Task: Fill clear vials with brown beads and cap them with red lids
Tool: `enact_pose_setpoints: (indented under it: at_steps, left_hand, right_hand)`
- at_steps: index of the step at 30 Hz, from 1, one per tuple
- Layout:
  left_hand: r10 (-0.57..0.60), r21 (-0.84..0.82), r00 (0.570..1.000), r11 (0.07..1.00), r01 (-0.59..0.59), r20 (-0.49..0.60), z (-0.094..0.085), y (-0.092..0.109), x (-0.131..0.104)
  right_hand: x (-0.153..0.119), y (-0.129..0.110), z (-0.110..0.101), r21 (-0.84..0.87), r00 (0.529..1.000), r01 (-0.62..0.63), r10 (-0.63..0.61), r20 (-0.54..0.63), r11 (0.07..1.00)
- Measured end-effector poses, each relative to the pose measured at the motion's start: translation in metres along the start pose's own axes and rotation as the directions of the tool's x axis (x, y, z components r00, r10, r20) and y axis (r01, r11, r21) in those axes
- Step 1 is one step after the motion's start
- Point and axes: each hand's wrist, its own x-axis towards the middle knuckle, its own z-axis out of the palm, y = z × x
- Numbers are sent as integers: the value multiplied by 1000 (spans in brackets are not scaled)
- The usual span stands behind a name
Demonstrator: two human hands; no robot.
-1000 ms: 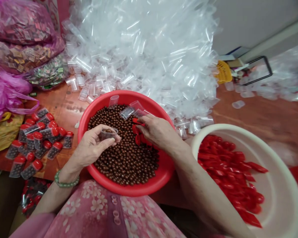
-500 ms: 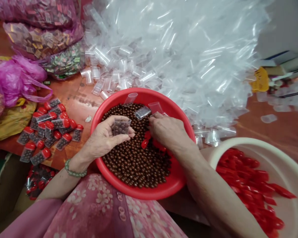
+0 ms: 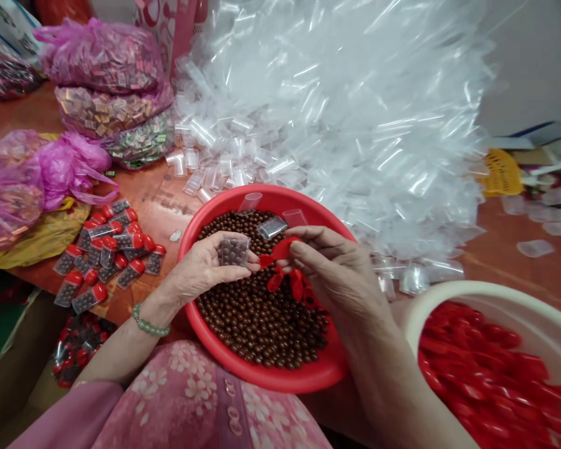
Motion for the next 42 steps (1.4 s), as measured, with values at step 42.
enact_pose_setpoints:
  at_steps: [42]
  left_hand:
    - [-73, 216, 997, 973, 76, -22, 4, 6, 2]
  right_hand:
    - [-20, -7, 8, -615, 586, 773, -542, 603, 152]
